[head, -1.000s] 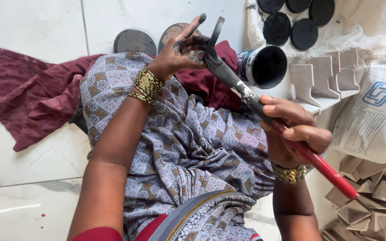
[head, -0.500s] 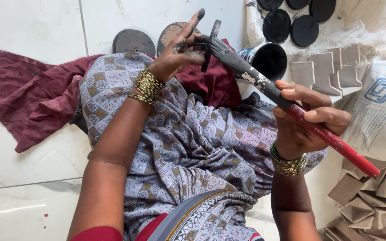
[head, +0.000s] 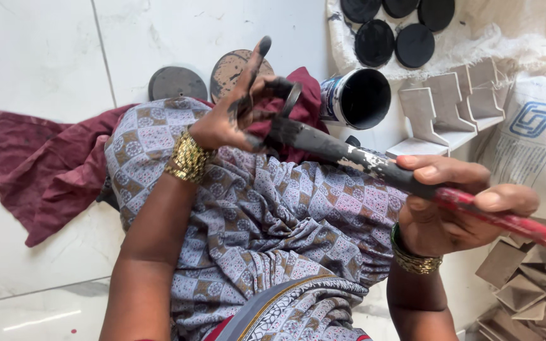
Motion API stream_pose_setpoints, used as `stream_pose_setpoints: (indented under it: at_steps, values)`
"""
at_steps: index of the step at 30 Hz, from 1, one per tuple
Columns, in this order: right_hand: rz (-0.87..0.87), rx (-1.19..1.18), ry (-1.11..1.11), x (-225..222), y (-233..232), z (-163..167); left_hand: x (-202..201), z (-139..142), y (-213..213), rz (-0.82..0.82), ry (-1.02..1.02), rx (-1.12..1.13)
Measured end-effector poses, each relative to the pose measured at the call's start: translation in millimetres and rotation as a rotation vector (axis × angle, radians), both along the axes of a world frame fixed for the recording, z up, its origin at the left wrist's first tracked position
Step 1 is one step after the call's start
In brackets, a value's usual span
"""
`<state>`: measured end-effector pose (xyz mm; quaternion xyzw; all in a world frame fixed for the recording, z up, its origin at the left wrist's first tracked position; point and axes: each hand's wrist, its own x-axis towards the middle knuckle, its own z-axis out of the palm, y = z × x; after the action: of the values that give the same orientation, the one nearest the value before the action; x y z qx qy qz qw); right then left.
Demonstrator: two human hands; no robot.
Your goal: The person sits on the floor and paints round wooden discs black using a wide brush, dipping the brush into a can of black paint. They hold each disc in one hand, coat its face and edge, turn it over, and place finished discs on a cloth beside them.
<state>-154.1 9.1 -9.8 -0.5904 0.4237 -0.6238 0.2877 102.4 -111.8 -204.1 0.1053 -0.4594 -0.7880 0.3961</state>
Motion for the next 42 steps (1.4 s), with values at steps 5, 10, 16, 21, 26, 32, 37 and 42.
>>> stream_pose_setpoints:
  at_steps: [5,10,16,21,26,32,37,42]
  values:
    - [0.019,-0.039,-0.056,-32.5,-16.7,-15.8,5.6,10.2,6.2,-0.062,0.037,0.015]
    - [-0.026,-0.008,-0.075,-47.1,-26.4,-25.8,5.9,11.5,9.4,-0.013,-0.038,-0.059]
    - [0.066,0.041,0.019,-29.0,-0.3,-3.0,2.8,4.2,8.6,0.201,-0.259,-0.262]
    - [0.082,-0.055,0.046,-37.9,-21.7,-7.3,-0.3,5.1,10.1,0.272,-0.337,-0.36]
    - [0.062,-0.055,0.04,-54.0,-32.5,-25.7,-2.6,11.3,11.6,0.323,-0.397,-0.5]
    - [0.063,-0.063,0.063,-49.7,-35.6,-23.1,-7.0,12.5,13.7,0.352,-0.445,-0.572]
    - [0.02,0.142,0.138,-20.5,6.7,12.9,-6.3,10.9,13.1,0.416,-0.47,-0.591]
    - [0.067,-0.013,0.074,-40.0,-16.6,-6.9,-12.9,17.9,14.2,0.453,-0.513,-0.713]
